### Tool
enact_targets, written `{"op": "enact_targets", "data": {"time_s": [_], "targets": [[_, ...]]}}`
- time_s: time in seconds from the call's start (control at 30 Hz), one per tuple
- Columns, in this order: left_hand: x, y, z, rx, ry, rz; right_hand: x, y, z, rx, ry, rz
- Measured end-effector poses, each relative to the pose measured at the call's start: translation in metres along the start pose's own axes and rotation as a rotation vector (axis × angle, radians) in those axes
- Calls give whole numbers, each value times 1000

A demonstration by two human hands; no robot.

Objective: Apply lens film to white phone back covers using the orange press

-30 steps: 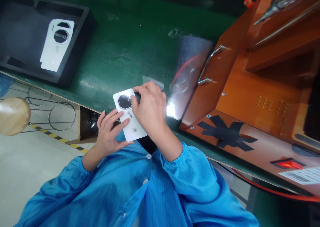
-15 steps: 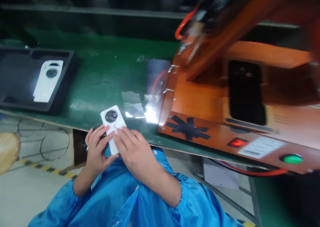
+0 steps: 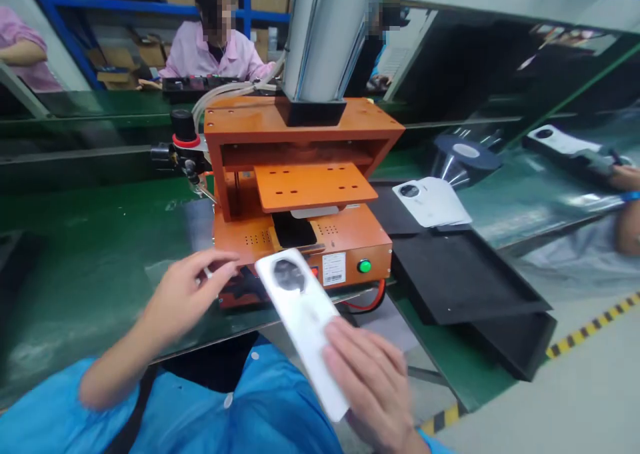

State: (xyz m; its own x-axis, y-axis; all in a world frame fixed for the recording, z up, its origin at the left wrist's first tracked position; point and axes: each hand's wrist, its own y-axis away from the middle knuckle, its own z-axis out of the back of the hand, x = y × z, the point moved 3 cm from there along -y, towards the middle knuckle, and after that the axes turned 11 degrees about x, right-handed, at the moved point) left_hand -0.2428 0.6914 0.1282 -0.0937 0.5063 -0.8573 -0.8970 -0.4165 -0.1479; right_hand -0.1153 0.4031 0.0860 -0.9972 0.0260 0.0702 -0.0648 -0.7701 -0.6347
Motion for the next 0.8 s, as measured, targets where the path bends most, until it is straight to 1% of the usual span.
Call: {"op": "enact_targets", "data": {"time_s": [0.07, 0.13, 0.2, 0.27, 0.33, 0.4, 0.47, 0.5, 0.57, 0.6, 0.63, 0.67, 0.7, 0.73, 0.77, 0.8], "targets": [[-7, -46, -19, 129, 223, 32, -17, 7, 5, -46, 134, -97], [-13, -79, -39, 223, 476, 93, -28, 8, 6, -84, 234, -137], [-22, -100, -54, 240, 647, 127, -35, 4, 5, -106, 294, -146], [-31, -114, -64, 176, 738, 150, -41, -2, 0, -107, 311, -153], [-39, -125, -71, 72, 806, 203, -50, -9, -7, -106, 290, -168], [-45, -134, -74, -38, 857, 255, -61, -20, -17, -122, 255, -172], [-48, -139, -75, -93, 859, 292, -73, -31, -28, -132, 233, -186], [-49, -138, -74, -89, 834, 306, -78, -37, -33, -125, 225, -191], [-49, -132, -71, -14, 710, 326, -84, -46, -40, -102, 206, -177], [-49, -126, -69, 45, 599, 322, -85, -48, -41, -105, 196, -151], [-49, -121, -65, 91, 446, 307, -85, -48, -41, -124, 190, -111], [-48, -115, -61, 113, 257, 286, -84, -47, -40, -153, 192, -70], [-47, -112, -56, 108, 53, 267, -82, -44, -38, -180, 201, -38], [-45, -112, -51, 78, -142, 251, -80, -40, -36, -202, 218, -19], [-43, -115, -47, 40, -307, 245, -79, -35, -34, -217, 238, -14], [-40, -121, -44, 8, -426, 246, -78, -31, -33, -227, 260, -22]]}}
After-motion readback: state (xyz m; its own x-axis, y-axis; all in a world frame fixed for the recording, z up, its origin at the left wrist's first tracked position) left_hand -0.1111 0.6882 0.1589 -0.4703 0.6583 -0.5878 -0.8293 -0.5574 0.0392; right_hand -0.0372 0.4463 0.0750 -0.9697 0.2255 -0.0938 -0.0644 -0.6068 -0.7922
